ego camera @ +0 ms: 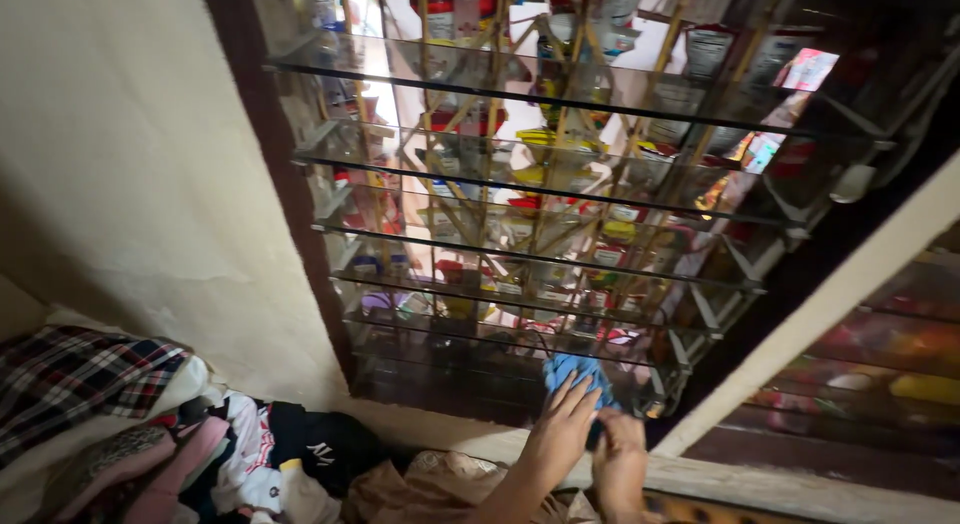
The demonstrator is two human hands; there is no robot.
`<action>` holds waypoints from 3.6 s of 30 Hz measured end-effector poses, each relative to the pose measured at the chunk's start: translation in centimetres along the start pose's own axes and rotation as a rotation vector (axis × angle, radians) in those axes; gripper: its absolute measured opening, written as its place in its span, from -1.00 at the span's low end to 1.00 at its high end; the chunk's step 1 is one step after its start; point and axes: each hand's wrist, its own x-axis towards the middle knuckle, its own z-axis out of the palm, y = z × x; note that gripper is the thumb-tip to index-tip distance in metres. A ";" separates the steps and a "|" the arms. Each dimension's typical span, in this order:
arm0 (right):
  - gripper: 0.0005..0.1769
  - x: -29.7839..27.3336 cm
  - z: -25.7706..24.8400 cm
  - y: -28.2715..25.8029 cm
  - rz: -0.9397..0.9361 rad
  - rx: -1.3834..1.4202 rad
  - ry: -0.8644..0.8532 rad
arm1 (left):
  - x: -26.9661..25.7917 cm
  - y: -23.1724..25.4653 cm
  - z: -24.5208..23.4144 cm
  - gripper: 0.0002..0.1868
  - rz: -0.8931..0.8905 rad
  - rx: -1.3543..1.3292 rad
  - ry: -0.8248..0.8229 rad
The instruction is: The person wrings a blue cloth in a bucket of water and wipes several glass louvre window slats by hand.
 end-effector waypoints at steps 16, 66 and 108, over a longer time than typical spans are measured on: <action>-0.35 7.2 2.6 11.8 0.194 -0.493 -0.956 | 6.5 -5.6 6.9 -0.38 -0.394 0.466 -0.520; -0.47 9.0 0.7 7.3 0.050 -0.452 -0.786 | 5.4 -5.2 4.5 -0.54 -0.330 0.429 -0.133; -0.41 1.0 3.3 9.0 -0.010 -0.097 -0.444 | 0.1 -5.0 3.8 -0.52 -0.061 0.498 -0.028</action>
